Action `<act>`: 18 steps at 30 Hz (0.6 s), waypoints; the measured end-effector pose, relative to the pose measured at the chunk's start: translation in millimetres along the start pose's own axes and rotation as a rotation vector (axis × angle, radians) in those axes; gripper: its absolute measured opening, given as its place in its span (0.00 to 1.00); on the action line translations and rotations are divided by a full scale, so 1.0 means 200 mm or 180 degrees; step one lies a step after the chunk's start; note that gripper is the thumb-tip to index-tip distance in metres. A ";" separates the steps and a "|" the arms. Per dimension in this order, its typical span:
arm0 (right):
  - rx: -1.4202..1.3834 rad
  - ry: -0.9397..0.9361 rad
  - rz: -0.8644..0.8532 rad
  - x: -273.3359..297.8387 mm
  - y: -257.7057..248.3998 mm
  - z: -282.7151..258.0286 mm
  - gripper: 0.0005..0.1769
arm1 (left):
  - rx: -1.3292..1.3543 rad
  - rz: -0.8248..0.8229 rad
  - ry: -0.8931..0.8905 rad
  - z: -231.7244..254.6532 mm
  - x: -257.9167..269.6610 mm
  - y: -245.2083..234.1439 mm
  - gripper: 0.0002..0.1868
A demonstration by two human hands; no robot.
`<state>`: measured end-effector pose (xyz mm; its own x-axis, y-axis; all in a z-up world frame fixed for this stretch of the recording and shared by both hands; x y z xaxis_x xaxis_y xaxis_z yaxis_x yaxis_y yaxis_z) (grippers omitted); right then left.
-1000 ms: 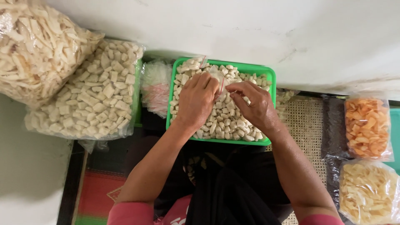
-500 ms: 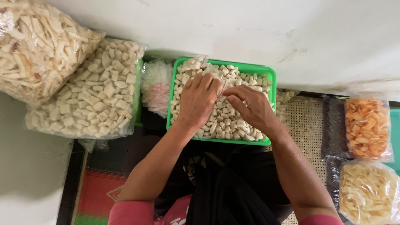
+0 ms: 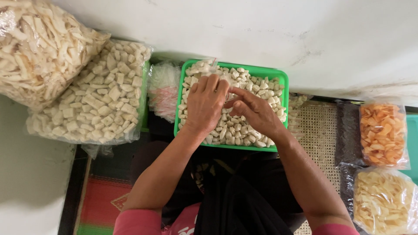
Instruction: The person is manually portioning small snack items from a tray into small plastic bags and sealing each bag with a rubber band.
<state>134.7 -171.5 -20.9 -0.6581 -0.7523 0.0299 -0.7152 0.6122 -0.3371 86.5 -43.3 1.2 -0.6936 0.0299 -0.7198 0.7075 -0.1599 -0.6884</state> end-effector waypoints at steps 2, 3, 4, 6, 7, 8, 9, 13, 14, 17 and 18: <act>-0.0232 0.0096 0.0019 -0.02 0.00 0.05 0.27 | 0.0117 0.0041 0.0013 0.00 0.03 0.05 0.13; -0.0460 0.0194 0.0050 -0.02 0.00 0.08 0.28 | 0.0245 0.0086 0.0034 0.00 0.04 0.07 0.11; -0.0458 0.0195 0.0055 -0.02 0.00 0.13 0.28 | 0.0249 0.0087 0.0036 0.02 0.05 0.08 0.11; -0.0534 0.0221 0.0179 -0.03 -0.02 0.24 0.26 | 0.0458 0.0013 0.0018 0.05 0.06 0.11 0.10; -0.0535 0.0219 0.0177 -0.03 -0.02 0.22 0.26 | 0.0455 0.0013 0.0017 0.06 0.03 0.06 0.10; -0.0377 0.0186 0.0160 -0.03 -0.02 0.20 0.23 | 0.0506 0.0085 0.0118 0.08 0.01 0.02 0.10; -0.0216 0.0156 0.0145 -0.03 -0.03 0.18 0.20 | 0.0563 0.0157 0.0219 0.10 -0.01 -0.03 0.11; -0.0015 0.0269 0.0314 -0.01 -0.12 0.25 0.16 | 0.1029 -0.0256 -0.0036 0.05 0.02 0.02 0.05; -0.0067 0.0224 0.0494 -0.01 -0.15 0.27 0.13 | 0.1429 -0.0547 -0.0270 0.02 0.00 0.03 0.13; -0.0213 0.0201 0.0709 0.00 -0.22 0.29 0.10 | 0.2218 -0.0674 -0.0674 -0.05 -0.03 0.00 0.24; -0.0305 0.0216 0.0742 0.00 -0.24 0.29 0.10 | 0.2602 -0.0496 -0.0838 -0.08 -0.04 -0.03 0.25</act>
Point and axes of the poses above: each hand's wrist, its own x-axis away from the middle knuckle, its own y-axis out of the palm, z = x × y, the point moved 7 cm from there along -x, towards the middle knuckle, and after that the axes turned 6 degrees about x, right-handed, at the moved point
